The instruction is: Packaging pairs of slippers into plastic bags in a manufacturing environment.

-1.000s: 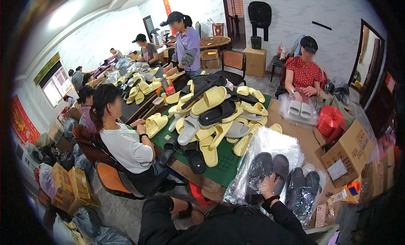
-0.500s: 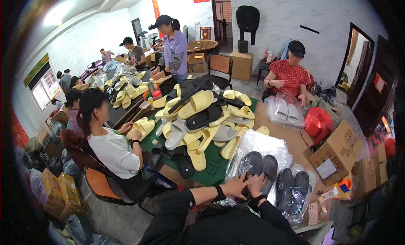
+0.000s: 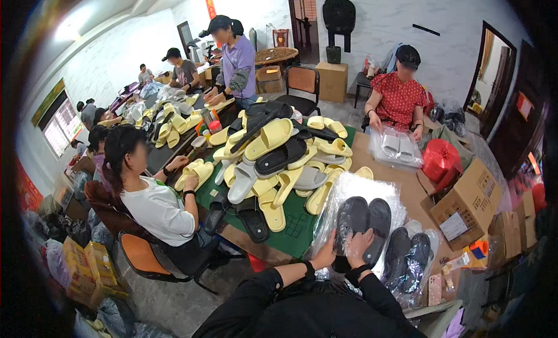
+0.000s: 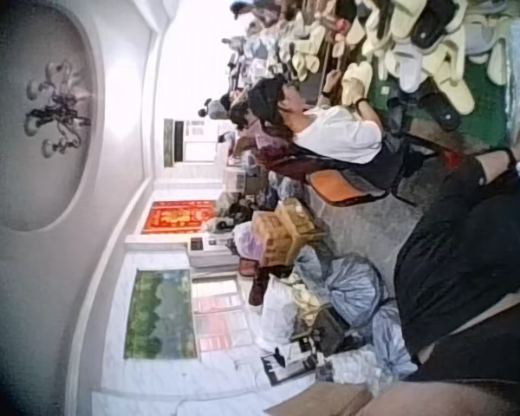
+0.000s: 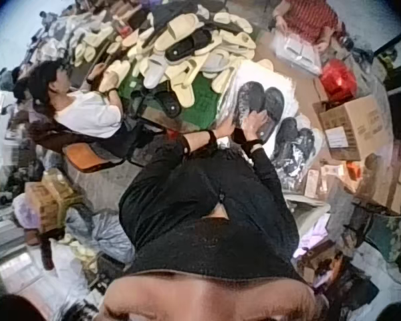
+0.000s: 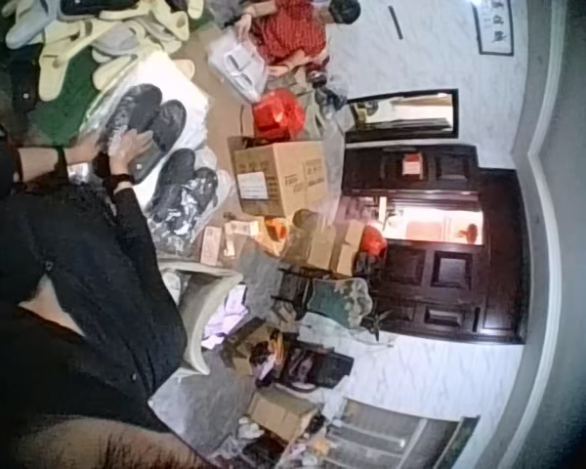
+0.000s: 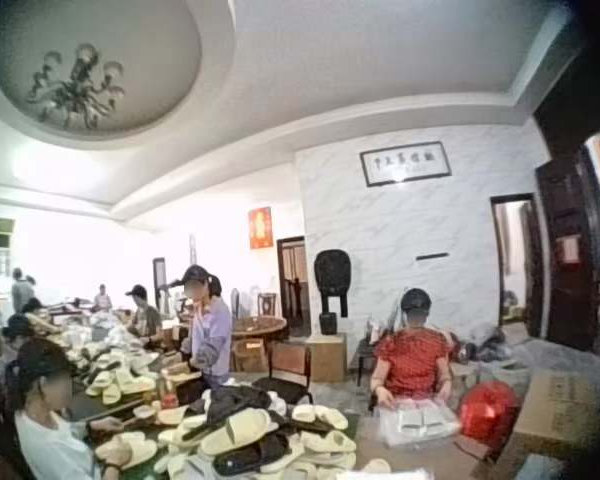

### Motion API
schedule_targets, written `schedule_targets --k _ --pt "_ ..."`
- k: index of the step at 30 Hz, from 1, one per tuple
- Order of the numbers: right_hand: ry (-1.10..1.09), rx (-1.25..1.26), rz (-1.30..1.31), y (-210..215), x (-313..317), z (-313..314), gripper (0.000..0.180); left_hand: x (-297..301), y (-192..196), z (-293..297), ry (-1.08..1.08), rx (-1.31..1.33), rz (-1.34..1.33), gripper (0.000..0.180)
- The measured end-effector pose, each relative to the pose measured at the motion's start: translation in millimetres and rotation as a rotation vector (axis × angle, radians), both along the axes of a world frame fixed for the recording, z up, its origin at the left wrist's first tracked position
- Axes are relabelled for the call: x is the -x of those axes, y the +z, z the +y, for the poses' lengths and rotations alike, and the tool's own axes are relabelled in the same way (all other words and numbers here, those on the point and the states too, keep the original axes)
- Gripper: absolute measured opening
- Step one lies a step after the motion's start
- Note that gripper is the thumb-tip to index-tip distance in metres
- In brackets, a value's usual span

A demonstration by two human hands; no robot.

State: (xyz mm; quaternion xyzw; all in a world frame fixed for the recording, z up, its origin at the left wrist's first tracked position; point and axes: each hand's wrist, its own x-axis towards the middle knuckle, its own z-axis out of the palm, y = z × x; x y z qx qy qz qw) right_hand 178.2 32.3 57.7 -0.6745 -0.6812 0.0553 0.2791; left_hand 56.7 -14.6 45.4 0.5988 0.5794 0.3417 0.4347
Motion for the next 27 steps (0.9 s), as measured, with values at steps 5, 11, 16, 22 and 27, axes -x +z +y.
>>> schedule_targets --k 5,11,16,22,27 --pt "0.249 0.099 -0.006 -4 -10 2 0.037 2 -25 0 0.048 0.094 -0.112 0.081" --pt "0.401 0.211 -0.002 -29 -46 -29 0.065 10 -46 1 0.065 0.029 -0.102 0.078" --pt "0.367 0.131 -0.094 -33 -76 -57 0.069 10 -51 -2 0.103 -0.024 -0.046 0.078" --pt "0.405 0.114 0.049 -47 -95 -66 0.064 17 -75 5 0.136 -0.158 -0.087 0.072" --pt "0.478 0.124 0.043 -38 -92 -72 0.068 18 -72 2 0.158 -0.194 -0.127 0.067"
